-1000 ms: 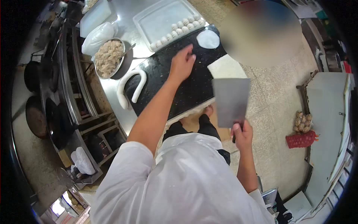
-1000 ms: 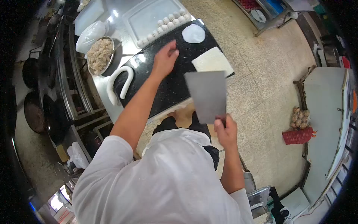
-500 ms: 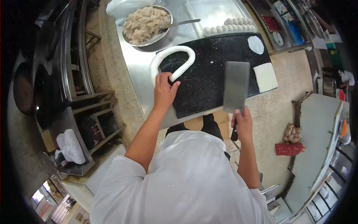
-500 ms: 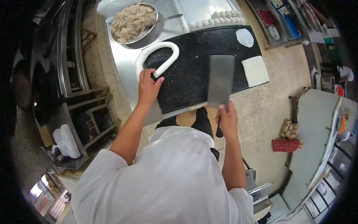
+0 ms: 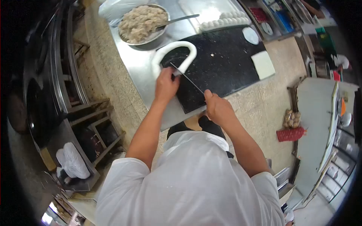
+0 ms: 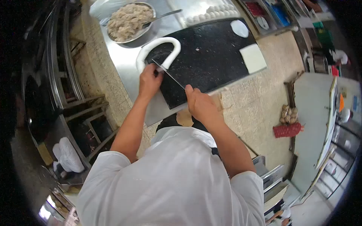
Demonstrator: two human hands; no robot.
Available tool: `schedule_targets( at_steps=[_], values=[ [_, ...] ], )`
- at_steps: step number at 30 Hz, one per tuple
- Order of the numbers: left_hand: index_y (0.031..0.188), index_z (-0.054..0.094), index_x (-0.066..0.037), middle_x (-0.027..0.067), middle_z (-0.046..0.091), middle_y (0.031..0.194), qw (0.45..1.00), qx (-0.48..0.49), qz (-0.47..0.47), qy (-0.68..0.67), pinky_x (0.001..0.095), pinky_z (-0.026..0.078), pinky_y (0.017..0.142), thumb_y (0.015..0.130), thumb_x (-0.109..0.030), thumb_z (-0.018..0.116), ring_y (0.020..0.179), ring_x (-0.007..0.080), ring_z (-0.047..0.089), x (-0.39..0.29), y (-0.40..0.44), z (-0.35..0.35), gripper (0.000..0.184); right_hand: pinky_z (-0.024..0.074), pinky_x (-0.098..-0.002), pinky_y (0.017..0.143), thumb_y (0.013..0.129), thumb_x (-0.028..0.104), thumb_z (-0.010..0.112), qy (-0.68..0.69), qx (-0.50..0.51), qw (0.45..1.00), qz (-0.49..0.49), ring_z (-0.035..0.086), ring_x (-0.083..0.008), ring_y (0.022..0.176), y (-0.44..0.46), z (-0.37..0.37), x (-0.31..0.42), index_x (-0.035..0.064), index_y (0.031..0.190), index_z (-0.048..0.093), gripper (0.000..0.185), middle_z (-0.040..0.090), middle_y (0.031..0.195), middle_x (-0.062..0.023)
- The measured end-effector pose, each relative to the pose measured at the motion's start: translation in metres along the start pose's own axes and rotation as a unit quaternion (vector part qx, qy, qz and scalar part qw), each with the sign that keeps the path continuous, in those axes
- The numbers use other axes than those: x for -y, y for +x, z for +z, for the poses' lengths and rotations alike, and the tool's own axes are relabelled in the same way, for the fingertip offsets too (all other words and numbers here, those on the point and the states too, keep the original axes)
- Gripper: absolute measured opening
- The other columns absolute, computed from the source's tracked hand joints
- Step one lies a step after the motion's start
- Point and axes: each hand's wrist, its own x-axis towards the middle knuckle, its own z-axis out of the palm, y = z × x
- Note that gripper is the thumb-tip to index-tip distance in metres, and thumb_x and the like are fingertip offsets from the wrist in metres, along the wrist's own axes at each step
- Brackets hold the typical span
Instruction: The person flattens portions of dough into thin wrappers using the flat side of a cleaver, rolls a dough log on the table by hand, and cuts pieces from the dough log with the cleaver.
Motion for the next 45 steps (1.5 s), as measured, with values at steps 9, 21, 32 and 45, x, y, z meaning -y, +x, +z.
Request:
schedule_targets(
  at_steps=[9, 21, 32, 45],
  values=[
    [0.107, 0.072, -0.007, 0.0166, 0.067, 0.117, 0.839, 0.391, 0.132, 0.355, 0.0524, 0.046, 0.099, 0.096, -0.042, 0.064, 0.112, 0.0367, 0.06, -0.062, -0.008, 0.012, 0.038, 0.0534, -0.044, 0.07, 0.097, 0.018, 0.063, 0.296, -0.148, 0.935, 0.125, 0.07, -0.036, 0.079, -0.128, 0.023, -0.102, 0.0009, 0.097, 0.066, 0.018, 0.069, 0.083, -0.0208],
    [0.158, 0.039, -0.027, 0.0141, 0.026, 0.167, 0.848, 0.295, 0.35, 0.267, 0.0677, 0.01, 0.121, 0.1, -0.062, 0.045, 0.155, 0.0407, 0.019, -0.103, 0.023, 0.136, 0.069, 0.0472, -0.0309, 0.051, 0.105, 0.026, 0.053, 0.686, -0.272, 0.607, 0.296, 0.056, -0.0145, 0.055, 0.002, -0.005, -0.227, 0.0059, 0.094, 0.053, 0.023, 0.058, 0.072, -0.0046],
    [0.154, 0.045, -0.03, 0.0064, 0.031, 0.167, 0.772, 0.418, 0.43, 0.209, 0.0665, 0.011, 0.122, 0.095, -0.066, 0.049, 0.155, 0.0333, 0.023, -0.083, 0.03, 0.112, 0.069, 0.0506, -0.0453, 0.09, 0.095, 0.036, 0.067, 0.239, -0.053, 0.97, 0.012, 0.068, -0.0382, 0.103, -0.048, 0.093, -0.125, 0.0083, 0.132, 0.062, 0.046, 0.072, 0.106, -0.02],
    [0.153, 0.048, -0.028, 0.0057, 0.034, 0.165, 0.631, 0.566, 0.515, 0.13, 0.0665, 0.009, 0.122, 0.091, -0.07, 0.052, 0.155, 0.0318, 0.026, -0.09, 0.032, 0.112, 0.075, 0.0473, -0.0554, 0.097, 0.091, 0.047, 0.07, 0.485, 0.033, 0.855, 0.183, 0.069, -0.0475, 0.098, -0.074, 0.101, -0.111, -0.0043, 0.108, 0.072, 0.054, 0.073, 0.097, -0.0264]
  ],
)
